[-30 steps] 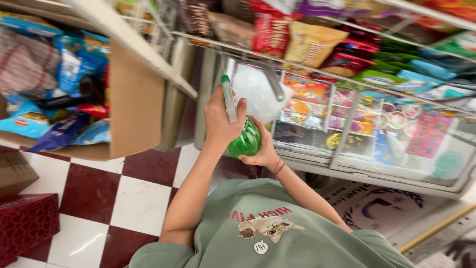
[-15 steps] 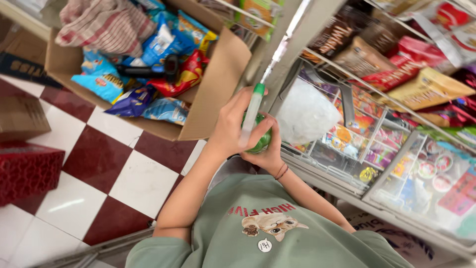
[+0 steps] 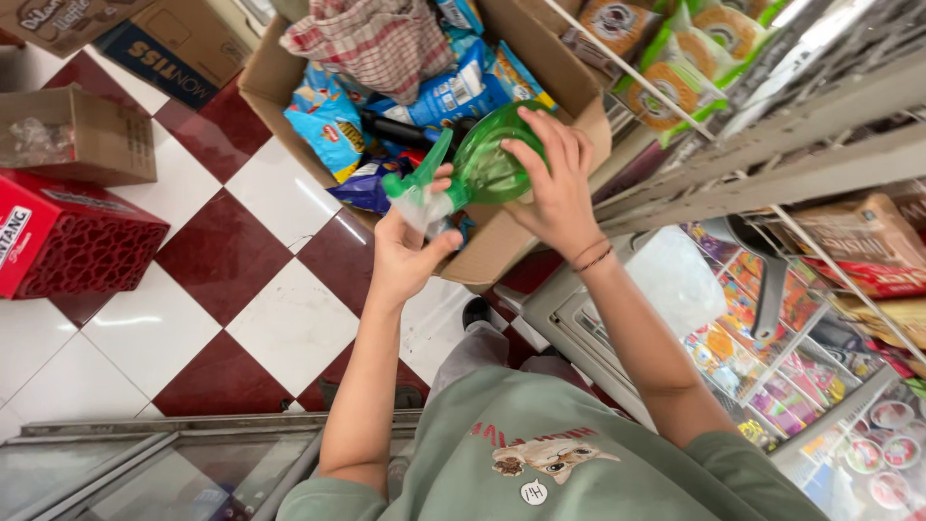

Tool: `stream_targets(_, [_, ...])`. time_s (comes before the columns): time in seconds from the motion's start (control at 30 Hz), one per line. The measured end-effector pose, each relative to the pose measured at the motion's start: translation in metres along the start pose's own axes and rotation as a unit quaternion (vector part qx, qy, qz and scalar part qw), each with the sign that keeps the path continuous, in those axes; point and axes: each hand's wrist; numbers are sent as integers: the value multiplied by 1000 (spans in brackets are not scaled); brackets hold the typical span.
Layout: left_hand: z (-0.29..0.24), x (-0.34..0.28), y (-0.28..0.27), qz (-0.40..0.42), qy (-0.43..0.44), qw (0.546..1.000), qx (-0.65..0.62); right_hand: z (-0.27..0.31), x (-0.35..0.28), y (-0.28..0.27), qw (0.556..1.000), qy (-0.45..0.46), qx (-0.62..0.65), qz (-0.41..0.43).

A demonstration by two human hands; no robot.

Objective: The person sprays a liquid from a green bottle onto store shelves and snack bags, wipes them with a cloth, and then scans various snack bags using a handheld barcode scanner.

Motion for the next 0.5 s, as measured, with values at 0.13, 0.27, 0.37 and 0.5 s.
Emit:
stream_targets(0.13, [34,-12,-29,-43,-60,996,41,-11,3,23,998,24,-30,55])
stream_targets(0.27, [54,-14,-39,-91,-118,987,56,-14,3,36,989,59,43,125])
stream_targets(0.37, [66,-14,-40,-111,-135,983,60,-20,4,37,984,69,84,138])
stream_targets(0.5, [72,-12,-33,-92,-112,974,172,-28,2,33,984,27,94,146])
Point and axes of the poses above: each hand's wrist, its own x-axis towards the middle knuckle, its own y-axis out of the palm, z = x × y, and after that the axes turned 6 degrees about y, right-handed
